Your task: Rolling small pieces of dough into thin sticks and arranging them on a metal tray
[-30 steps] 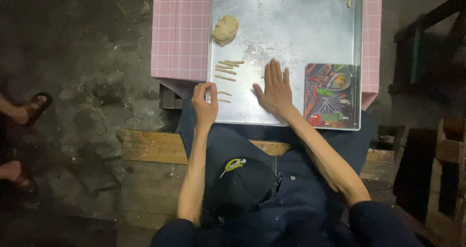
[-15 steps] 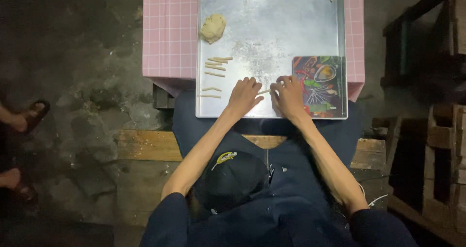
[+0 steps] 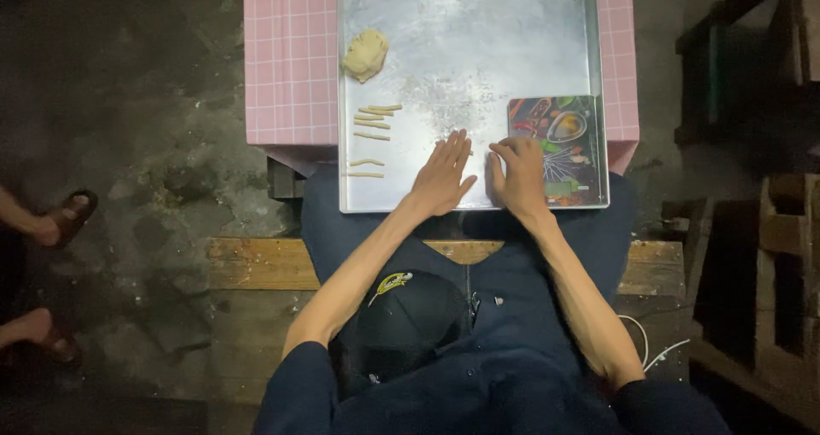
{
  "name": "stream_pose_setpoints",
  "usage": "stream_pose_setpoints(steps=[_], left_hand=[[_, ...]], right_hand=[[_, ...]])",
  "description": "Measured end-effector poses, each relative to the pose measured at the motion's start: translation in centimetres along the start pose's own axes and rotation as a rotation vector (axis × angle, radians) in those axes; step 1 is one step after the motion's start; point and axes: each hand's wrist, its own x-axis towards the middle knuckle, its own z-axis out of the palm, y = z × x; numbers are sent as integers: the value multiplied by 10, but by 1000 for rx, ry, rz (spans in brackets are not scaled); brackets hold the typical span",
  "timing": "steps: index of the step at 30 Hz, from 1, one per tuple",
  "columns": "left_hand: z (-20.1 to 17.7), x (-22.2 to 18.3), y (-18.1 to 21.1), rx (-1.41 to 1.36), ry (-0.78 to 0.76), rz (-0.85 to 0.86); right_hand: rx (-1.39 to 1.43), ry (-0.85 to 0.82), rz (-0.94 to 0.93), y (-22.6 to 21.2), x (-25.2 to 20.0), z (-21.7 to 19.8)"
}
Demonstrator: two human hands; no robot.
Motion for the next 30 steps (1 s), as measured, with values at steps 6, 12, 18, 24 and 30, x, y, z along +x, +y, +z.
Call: stream_pose_setpoints(steps=[6,12,18,24,30], left_hand=[[1,56,-9,247,4,-56],[0,136,-30,229,38,-143],[0,114,-24,203,20,-90],[3,33,-11,114,-77,2],[-2,-8,-5,-47,-205,-5]], right_hand=[[122,72,86,-28,6,-37],[118,86,101,-30,6,-35],[144,99,121,-31,6,-37],[107,107,106,-29,-1,-31],[112,97,114,-23,-10,-23]])
